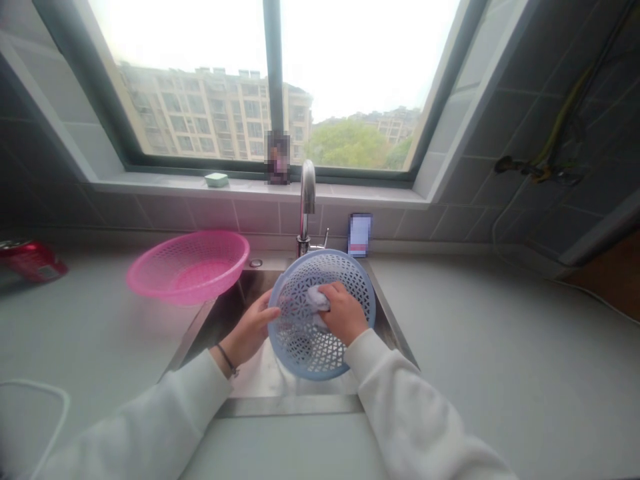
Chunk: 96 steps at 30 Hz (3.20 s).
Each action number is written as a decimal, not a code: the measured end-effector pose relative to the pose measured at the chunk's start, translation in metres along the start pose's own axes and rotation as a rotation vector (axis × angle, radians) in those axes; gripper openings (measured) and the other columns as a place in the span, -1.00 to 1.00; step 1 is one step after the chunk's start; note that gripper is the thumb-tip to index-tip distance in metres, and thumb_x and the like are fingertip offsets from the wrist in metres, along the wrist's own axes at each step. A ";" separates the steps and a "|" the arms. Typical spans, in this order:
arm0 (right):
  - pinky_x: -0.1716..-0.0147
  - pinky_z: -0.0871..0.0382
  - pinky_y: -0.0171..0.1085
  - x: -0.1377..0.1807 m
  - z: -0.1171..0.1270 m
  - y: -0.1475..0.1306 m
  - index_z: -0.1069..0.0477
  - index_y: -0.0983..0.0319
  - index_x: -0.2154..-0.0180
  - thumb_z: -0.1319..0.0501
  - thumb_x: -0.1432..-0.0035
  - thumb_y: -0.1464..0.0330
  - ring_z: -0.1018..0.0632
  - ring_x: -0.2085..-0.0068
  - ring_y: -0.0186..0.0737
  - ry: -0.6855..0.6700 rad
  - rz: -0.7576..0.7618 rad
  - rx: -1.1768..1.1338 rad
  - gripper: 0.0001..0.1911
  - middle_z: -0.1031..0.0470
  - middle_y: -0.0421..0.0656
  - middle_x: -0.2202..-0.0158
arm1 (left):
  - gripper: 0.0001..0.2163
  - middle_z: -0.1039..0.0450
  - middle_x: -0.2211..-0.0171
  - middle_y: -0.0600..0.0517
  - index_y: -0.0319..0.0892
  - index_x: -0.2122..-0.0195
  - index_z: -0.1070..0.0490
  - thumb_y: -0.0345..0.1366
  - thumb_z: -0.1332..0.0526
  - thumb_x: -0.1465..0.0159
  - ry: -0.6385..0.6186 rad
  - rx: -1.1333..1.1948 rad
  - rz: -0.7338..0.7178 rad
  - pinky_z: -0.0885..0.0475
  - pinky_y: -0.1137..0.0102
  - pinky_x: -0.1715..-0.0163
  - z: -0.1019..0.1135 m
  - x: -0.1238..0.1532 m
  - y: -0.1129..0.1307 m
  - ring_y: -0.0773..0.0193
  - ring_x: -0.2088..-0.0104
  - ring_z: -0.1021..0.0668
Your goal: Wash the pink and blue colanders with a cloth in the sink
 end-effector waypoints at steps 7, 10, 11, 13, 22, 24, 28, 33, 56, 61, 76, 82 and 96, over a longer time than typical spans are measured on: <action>-0.05 -0.46 -0.08 0.001 0.007 -0.022 -0.47 0.15 0.03 -0.31 -0.05 0.52 -0.54 -0.02 -0.02 0.111 0.183 -0.050 -0.59 -0.45 -0.03 -0.06 | -0.30 -0.55 0.00 -0.14 -0.13 -0.19 -0.38 -0.17 -0.53 -0.03 0.055 -0.050 -0.039 -0.47 0.26 0.12 0.008 0.000 -0.009 -0.01 0.06 -0.59; 0.03 -0.48 -0.18 0.006 -0.012 -0.037 -0.49 0.14 0.05 -0.33 -0.06 0.49 -0.58 0.06 -0.09 -0.115 0.247 -0.104 -0.62 -0.48 -0.09 0.01 | -0.31 -0.58 0.04 -0.13 -0.16 -0.16 -0.41 -0.15 -0.53 -0.01 0.095 -0.026 -0.066 -0.47 0.26 0.12 0.009 0.000 -0.001 -0.01 0.08 -0.60; 0.04 -0.47 -0.19 0.007 -0.016 -0.035 -0.50 0.14 0.06 -0.32 -0.07 0.49 -0.58 0.08 -0.10 -0.175 0.222 -0.089 -0.64 -0.49 -0.10 0.04 | -0.32 -0.59 0.04 -0.13 -0.16 -0.16 -0.42 -0.15 -0.53 -0.01 0.106 -0.008 -0.073 -0.47 0.25 0.10 0.010 0.000 0.003 -0.02 0.07 -0.60; 0.04 -0.46 -0.19 0.005 -0.013 -0.022 -0.51 0.16 0.07 -0.29 -0.08 0.49 -0.59 0.09 -0.09 -0.188 0.123 -0.027 -0.66 -0.51 -0.10 0.07 | -0.32 -0.60 0.02 -0.14 -0.16 -0.16 -0.43 -0.14 -0.52 -0.01 0.111 0.014 -0.084 -0.47 0.22 0.07 0.008 0.000 0.009 -0.07 0.03 -0.60; -0.13 -0.40 -0.04 0.000 0.021 -0.003 -0.44 0.18 0.02 -0.25 -0.13 0.49 -0.49 -0.10 0.04 0.188 0.051 -0.004 -0.65 -0.42 0.01 -0.10 | -0.24 -0.54 -0.08 -0.19 -0.15 -0.25 -0.41 -0.15 -0.53 0.01 -0.004 -0.104 0.014 -0.42 0.15 -0.05 -0.002 0.000 -0.006 -0.14 -0.08 -0.54; -0.17 -0.38 -0.06 0.004 0.011 -0.023 -0.43 0.17 0.02 -0.27 -0.09 0.52 -0.48 -0.12 0.00 0.120 0.183 -0.119 -0.62 -0.42 -0.01 -0.11 | -0.25 -0.54 -0.07 -0.18 -0.18 -0.23 -0.43 -0.15 -0.54 0.02 0.021 -0.131 0.004 -0.42 0.16 -0.04 0.001 -0.001 -0.009 -0.13 -0.08 -0.53; -0.06 -0.45 -0.13 0.014 -0.018 -0.054 -0.45 0.13 0.04 -0.31 -0.08 0.52 -0.54 -0.02 -0.09 -0.179 0.326 -0.217 -0.61 -0.46 -0.08 -0.03 | -0.26 -0.55 -0.07 -0.17 -0.19 -0.21 -0.44 -0.18 -0.54 0.03 0.093 -0.086 -0.071 -0.44 0.21 -0.01 0.008 -0.001 -0.003 -0.10 -0.05 -0.55; 0.19 -0.43 -0.25 0.019 -0.037 -0.044 -0.50 0.11 0.07 -0.32 -0.08 0.47 -0.57 0.15 -0.15 -0.388 0.216 0.028 -0.66 -0.48 -0.13 0.07 | -0.34 -0.57 -0.06 -0.17 -0.21 -0.18 -0.46 -0.19 -0.49 -0.02 0.126 -0.005 -0.113 -0.44 0.19 -0.04 0.009 -0.001 0.011 -0.11 -0.08 -0.55; -0.19 -0.35 0.02 0.005 -0.005 -0.029 -0.42 0.16 0.05 -0.22 -0.13 0.50 -0.46 -0.10 0.01 0.041 0.278 -0.221 -0.67 -0.43 -0.04 -0.02 | -0.24 -0.51 -0.14 -0.15 -0.07 -0.27 -0.39 -0.28 -0.52 0.00 0.071 -0.327 -0.049 -0.39 0.05 -0.13 0.013 0.000 -0.009 -0.14 -0.09 -0.53; -0.09 -0.43 -0.09 0.014 -0.028 -0.059 -0.47 0.14 0.02 -0.26 -0.11 0.54 -0.52 -0.04 -0.07 -0.271 0.374 -0.270 -0.61 -0.45 -0.07 -0.01 | -0.25 -0.51 -0.12 -0.14 -0.09 -0.27 -0.37 -0.24 -0.52 -0.02 0.127 -0.277 -0.097 -0.41 0.12 -0.12 0.013 0.001 -0.005 -0.11 -0.11 -0.52; 0.35 -0.40 -0.16 0.013 -0.027 0.019 -0.53 0.16 0.13 -0.16 -0.18 0.42 -0.63 0.24 0.01 -0.369 -0.179 0.413 -0.76 -0.52 0.04 0.11 | -0.29 -0.54 -0.05 -0.19 -0.18 -0.20 -0.43 -0.12 -0.51 -0.01 0.176 -0.224 -0.092 -0.39 0.09 -0.09 0.018 0.000 0.003 -0.15 -0.09 -0.52; 0.20 -0.48 -0.03 -0.004 0.011 0.029 -0.43 0.14 -0.01 -0.15 -0.26 0.32 -0.58 0.08 0.10 0.004 -0.313 0.281 -0.71 -0.43 0.05 -0.05 | -0.28 -0.52 -0.09 -0.20 -0.14 -0.22 -0.42 -0.20 -0.53 0.00 0.157 -0.312 -0.076 -0.39 0.04 -0.10 0.016 0.001 0.002 -0.16 -0.10 -0.50; -0.07 -0.45 -0.07 0.026 -0.060 -0.048 -0.51 0.08 -0.03 -0.23 -0.17 0.42 -0.55 -0.10 0.02 -0.449 0.339 0.034 -0.62 -0.52 -0.08 -0.13 | -0.28 -0.41 -0.25 -0.15 -0.10 -0.29 -0.34 -0.16 -0.44 -0.07 0.079 -0.551 -0.171 -0.34 0.07 -0.17 0.003 0.007 0.007 -0.17 -0.21 -0.44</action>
Point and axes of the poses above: each hand's wrist, its own x-axis away from the middle knuckle, its own z-axis out of the back of the hand, y = z × x, the point moved 8 cm from there along -x, towards the middle knuckle
